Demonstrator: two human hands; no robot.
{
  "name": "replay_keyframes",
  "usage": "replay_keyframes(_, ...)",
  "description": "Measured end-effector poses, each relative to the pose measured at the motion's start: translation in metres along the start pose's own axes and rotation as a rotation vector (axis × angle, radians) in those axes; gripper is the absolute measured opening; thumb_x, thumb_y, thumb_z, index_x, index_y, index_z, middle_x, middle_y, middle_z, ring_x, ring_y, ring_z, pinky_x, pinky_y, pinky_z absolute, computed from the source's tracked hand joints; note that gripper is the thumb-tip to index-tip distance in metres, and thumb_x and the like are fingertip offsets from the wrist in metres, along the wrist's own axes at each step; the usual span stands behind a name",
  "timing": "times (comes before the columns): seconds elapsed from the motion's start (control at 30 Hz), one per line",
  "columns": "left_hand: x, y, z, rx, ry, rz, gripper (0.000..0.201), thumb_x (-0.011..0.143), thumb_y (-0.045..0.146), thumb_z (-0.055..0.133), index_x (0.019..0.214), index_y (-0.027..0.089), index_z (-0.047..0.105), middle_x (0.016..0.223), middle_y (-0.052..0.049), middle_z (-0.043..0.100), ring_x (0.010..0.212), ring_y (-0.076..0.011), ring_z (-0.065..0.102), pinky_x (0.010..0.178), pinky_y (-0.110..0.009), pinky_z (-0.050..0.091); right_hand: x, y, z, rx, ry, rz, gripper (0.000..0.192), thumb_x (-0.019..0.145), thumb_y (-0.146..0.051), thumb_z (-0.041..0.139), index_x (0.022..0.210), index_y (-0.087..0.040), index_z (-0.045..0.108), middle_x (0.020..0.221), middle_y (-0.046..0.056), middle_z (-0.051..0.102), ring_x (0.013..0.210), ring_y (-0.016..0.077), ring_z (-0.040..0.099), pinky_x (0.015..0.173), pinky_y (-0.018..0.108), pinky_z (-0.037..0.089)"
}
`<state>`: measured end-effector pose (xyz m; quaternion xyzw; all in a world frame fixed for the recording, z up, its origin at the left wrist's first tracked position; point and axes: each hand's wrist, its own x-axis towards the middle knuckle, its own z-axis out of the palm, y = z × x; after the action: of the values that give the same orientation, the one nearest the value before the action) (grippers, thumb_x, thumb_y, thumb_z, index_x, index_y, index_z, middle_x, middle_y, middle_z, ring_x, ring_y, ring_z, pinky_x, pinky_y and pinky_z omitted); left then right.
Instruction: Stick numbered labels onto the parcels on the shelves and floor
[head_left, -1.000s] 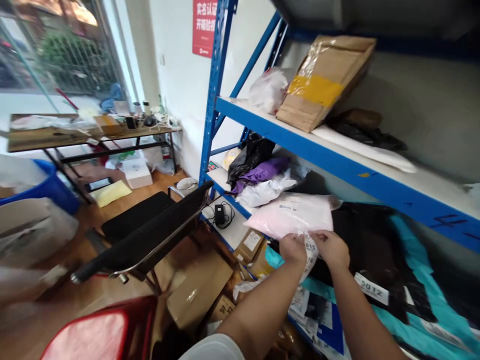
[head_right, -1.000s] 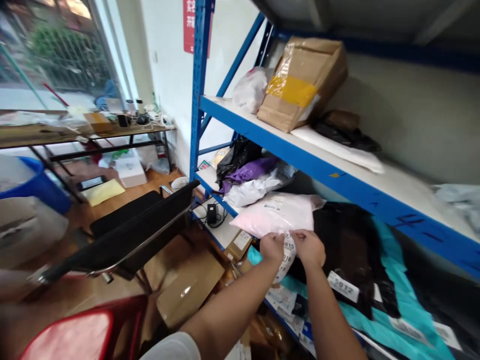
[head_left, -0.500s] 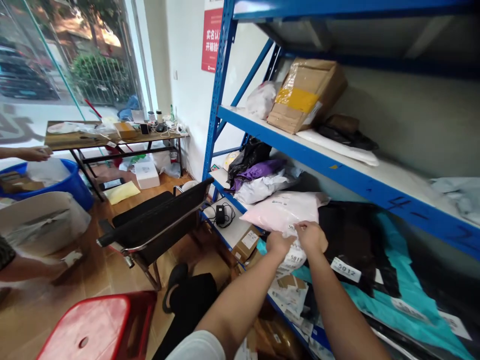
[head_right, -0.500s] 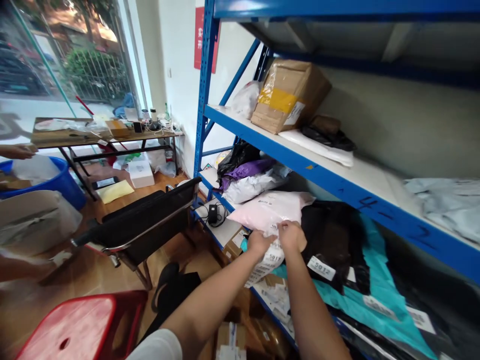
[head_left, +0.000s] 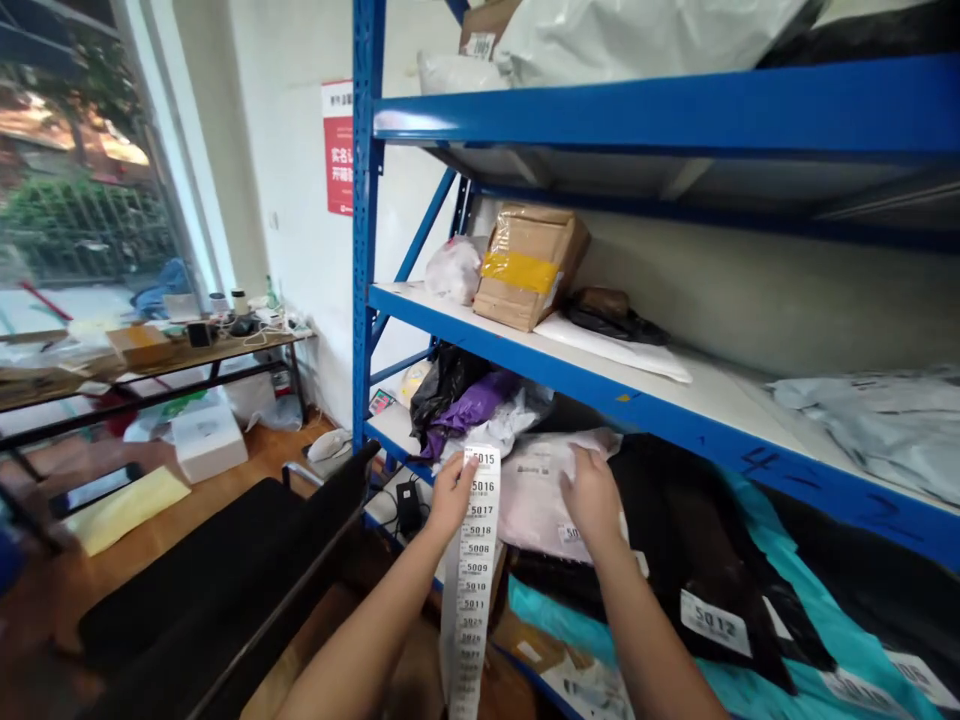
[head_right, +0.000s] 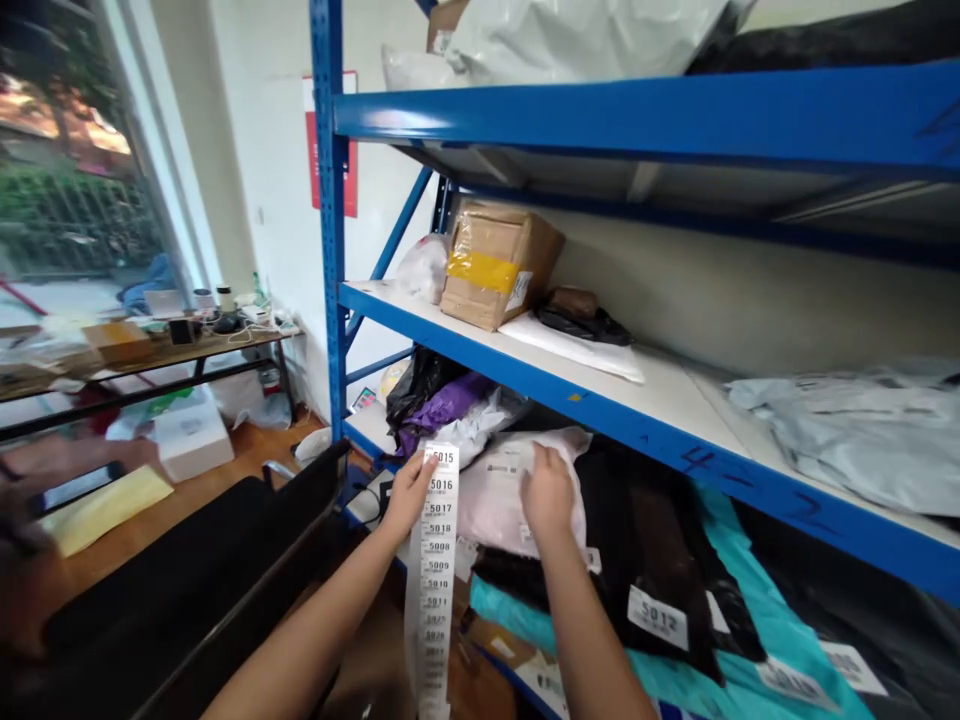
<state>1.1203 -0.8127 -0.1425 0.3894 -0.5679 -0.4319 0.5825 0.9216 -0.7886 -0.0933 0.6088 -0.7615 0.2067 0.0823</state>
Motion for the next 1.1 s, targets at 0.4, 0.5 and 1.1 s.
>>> replay_keyframes(0.4,0.063,-0.051,0.048,-0.002,-0.077,-0.263,0.032,0.077,0.042,0.046,0.059,0.016,0.053,0.05,0.003,0.047,0.05,-0.012,0.043,0.052,-0.024,0.033,0.044,-0.021,0.076,0.754,-0.221,0.078,0.069,0.082,-0.067,0.02,0.062,-0.017,0.064,0.059,0.006,0.066,0.06,0.0203,0.061,0.064,0.034,0.05)
replay_keyframes(0.5,0.062,-0.054,0.05,0.055,-0.046,-0.27,0.034,0.078,0.042,0.047,0.053,0.019,0.046,0.048,0.004,0.042,0.051,-0.0118,0.04,0.053,-0.025,0.03,0.04,-0.021,0.085,0.807,-0.143,0.146,0.056,0.066,-0.07,0.051,0.066,-0.016,0.064,0.061,0.005,0.065,0.058,0.0199,0.059,0.057,0.031,0.048)
replay_keyframes(1.1,0.049,-0.045,0.029,0.153,-0.229,-0.216,0.029,0.069,0.032,0.061,0.049,0.017,0.046,0.046,0.006,0.041,0.048,-0.0096,0.037,0.05,-0.022,0.026,0.038,-0.039,0.115,0.538,0.166,0.232,0.018,0.069,-0.031,0.053,0.067,-0.02,0.067,0.074,0.009,0.067,0.07,0.0244,0.062,0.069,0.038,0.048)
